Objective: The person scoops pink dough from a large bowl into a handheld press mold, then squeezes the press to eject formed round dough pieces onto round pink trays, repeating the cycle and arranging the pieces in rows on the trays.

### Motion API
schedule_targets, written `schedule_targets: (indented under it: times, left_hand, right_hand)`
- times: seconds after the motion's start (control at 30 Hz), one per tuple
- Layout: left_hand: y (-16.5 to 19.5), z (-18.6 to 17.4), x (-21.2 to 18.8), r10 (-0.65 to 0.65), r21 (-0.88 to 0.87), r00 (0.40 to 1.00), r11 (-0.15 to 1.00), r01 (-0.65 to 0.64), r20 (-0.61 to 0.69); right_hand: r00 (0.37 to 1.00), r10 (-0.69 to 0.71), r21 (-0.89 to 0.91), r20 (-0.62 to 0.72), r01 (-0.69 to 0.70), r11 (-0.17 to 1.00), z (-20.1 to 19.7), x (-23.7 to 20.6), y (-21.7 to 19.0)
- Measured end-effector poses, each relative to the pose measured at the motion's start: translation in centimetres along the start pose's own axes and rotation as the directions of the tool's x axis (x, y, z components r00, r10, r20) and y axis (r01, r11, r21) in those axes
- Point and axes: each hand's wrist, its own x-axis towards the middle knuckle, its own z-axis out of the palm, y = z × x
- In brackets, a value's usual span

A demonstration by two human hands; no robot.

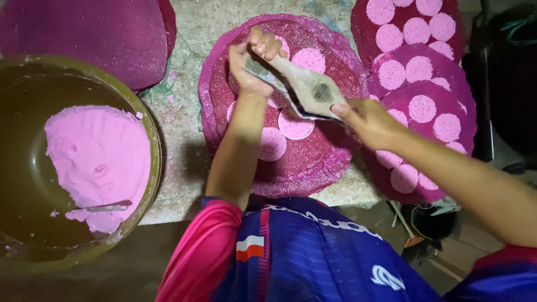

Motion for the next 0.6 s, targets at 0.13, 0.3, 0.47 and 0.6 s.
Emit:
schedule_targets:
  times: [0.13,0.3,0.47,0.6]
  left_hand:
    - [3.1,1.3,-0.7,-0.034,0.376,0.994,0.924,0.07,-0.101]
    - [1.4,1.8,-7.3,0.169,0.876,0.862,0.008,0.483,-0.477]
    - [-4.6,1.8,-14.6,0.237,0.586,0.948,-0.746,0.316,-0.211]
    - [-7.0,1.2,-15.1,0.216,0.515,0.973,-0.827,0.225,-0.08]
  right_hand:
    - [0.979,-0.199,0.374,0.036,0.172,0.911,2.5,-0.2,1.3]
    - [0.87,-0.47,0.442,-0.151,0.485,0.755,2.8,-3.2,3.1]
    - [0.804,-0.506,0.592,-0.313,0.581,0.558,1.6,-5.6,3.4]
    - [0.775,-0.475,0.596,-0.417,0.628,0.501,1.5,-6.5,4.0]
